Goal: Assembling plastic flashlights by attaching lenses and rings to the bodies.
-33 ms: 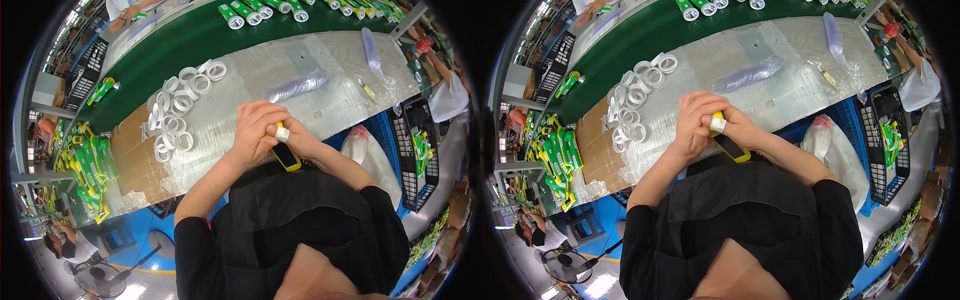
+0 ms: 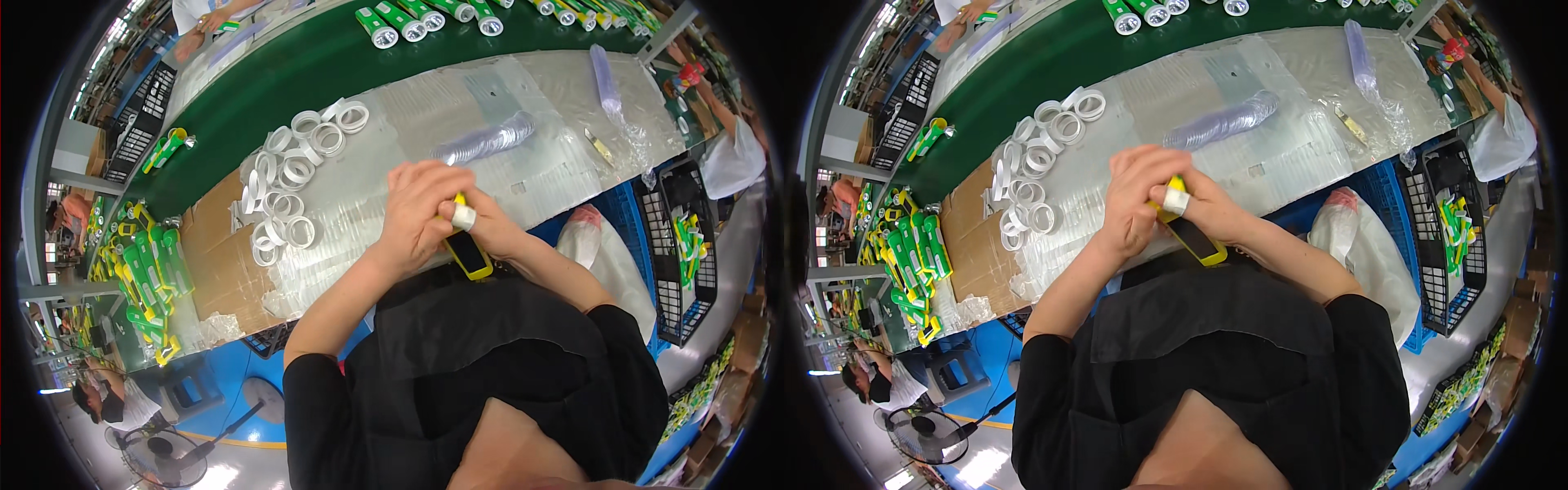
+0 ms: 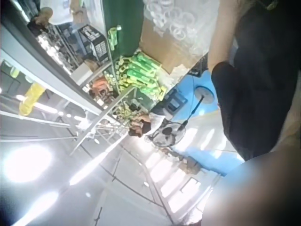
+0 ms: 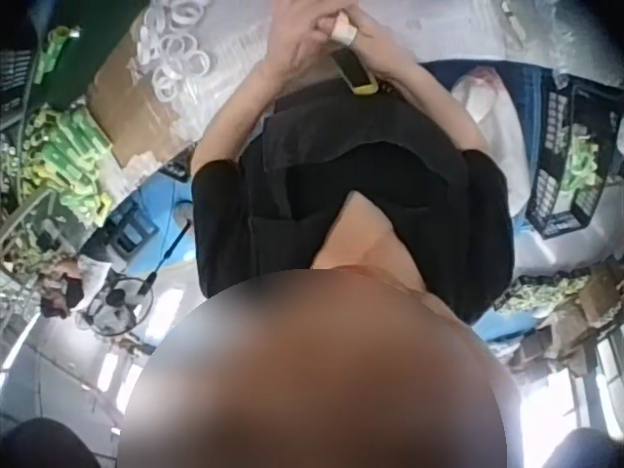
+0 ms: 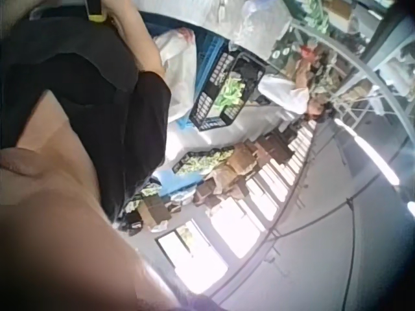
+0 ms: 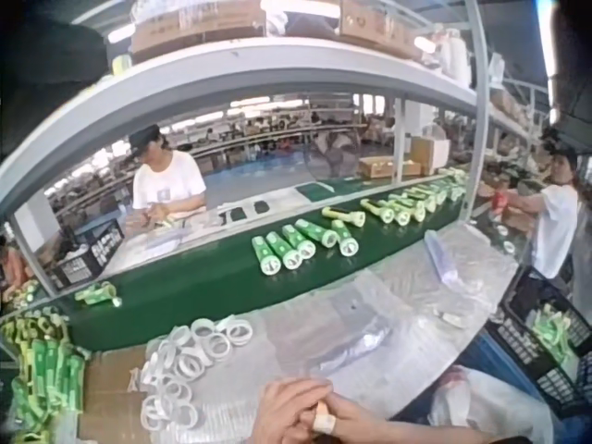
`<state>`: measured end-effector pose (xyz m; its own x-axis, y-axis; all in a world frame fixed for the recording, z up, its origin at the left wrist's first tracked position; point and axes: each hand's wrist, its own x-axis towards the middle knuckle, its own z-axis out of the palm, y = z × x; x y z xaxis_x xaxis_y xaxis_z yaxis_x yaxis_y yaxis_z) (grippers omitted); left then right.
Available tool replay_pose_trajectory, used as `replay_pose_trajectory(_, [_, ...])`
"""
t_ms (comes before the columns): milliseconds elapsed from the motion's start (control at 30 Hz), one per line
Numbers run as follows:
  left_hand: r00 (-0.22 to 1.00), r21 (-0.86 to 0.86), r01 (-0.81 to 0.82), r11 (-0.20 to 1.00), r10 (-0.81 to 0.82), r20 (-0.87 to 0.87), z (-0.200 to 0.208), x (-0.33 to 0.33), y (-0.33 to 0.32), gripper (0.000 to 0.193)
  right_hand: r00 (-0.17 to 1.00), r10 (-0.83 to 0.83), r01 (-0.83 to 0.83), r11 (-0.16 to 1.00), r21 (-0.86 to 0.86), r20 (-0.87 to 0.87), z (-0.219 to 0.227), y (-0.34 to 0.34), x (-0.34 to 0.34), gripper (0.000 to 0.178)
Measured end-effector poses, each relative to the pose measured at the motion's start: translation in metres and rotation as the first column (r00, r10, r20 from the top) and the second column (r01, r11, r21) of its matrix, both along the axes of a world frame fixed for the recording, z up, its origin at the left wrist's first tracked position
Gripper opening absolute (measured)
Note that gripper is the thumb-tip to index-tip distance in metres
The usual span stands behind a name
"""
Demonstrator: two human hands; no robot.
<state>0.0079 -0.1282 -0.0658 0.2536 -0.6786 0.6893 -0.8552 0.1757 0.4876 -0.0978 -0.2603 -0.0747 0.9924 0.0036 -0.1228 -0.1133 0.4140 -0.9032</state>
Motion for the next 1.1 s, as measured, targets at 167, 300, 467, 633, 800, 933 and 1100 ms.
replay_pose_trajectory(167, [0.933, 0.143, -0.336, 0.931, 0.350, -0.086, -0.048, 0.038, -0.025, 0.055, 0.983, -0.179, 0.177, 0.983, 0.057, 0.033, 0.002, -0.020, -0.006, 0.047])
replay_pose_trajectory(300, [0.941, 0.319, -0.332, 0.888, 0.336, 0.044, -0.054, 0.043, -0.033, 0.057, 0.985, -0.163, 0.161, 0.986, 0.036, 0.065, 0.004, -0.026, -0.015, 0.047])
replay_pose_trajectory(467, [0.952, 0.182, -0.255, 0.950, 0.280, -0.126, -0.045, 0.045, -0.016, 0.051, 0.989, -0.135, 0.136, 0.990, -0.019, 0.060, 0.006, -0.025, -0.017, 0.052])
replay_pose_trajectory(633, [0.974, 0.126, -0.143, 0.982, 0.162, -0.156, 0.014, -0.003, 0.010, 0.041, 0.994, -0.054, 0.057, 0.998, -0.038, 0.096, 0.015, -0.016, -0.008, 0.058])
replay_pose_trajectory(800, [0.974, 0.111, -0.179, 0.978, 0.192, -0.120, 0.010, -0.014, 0.030, 0.039, 0.991, 0.082, -0.076, 0.996, -0.055, 0.108, 0.021, -0.002, 0.001, 0.035])
replay_pose_trajectory(933, [0.989, 0.005, -0.131, 0.991, 0.131, -0.069, 0.001, -0.016, 0.036, 0.037, 0.983, 0.117, -0.104, 0.990, -0.099, 0.141, 0.015, 0.007, 0.005, 0.036])
replay_pose_trajectory(1100, [0.982, -0.169, -0.154, 0.973, 0.132, -0.137, -0.005, -0.017, 0.033, 0.029, 0.971, 0.231, -0.232, 0.973, 0.005, 0.059, 0.021, 0.019, 0.007, 0.039])
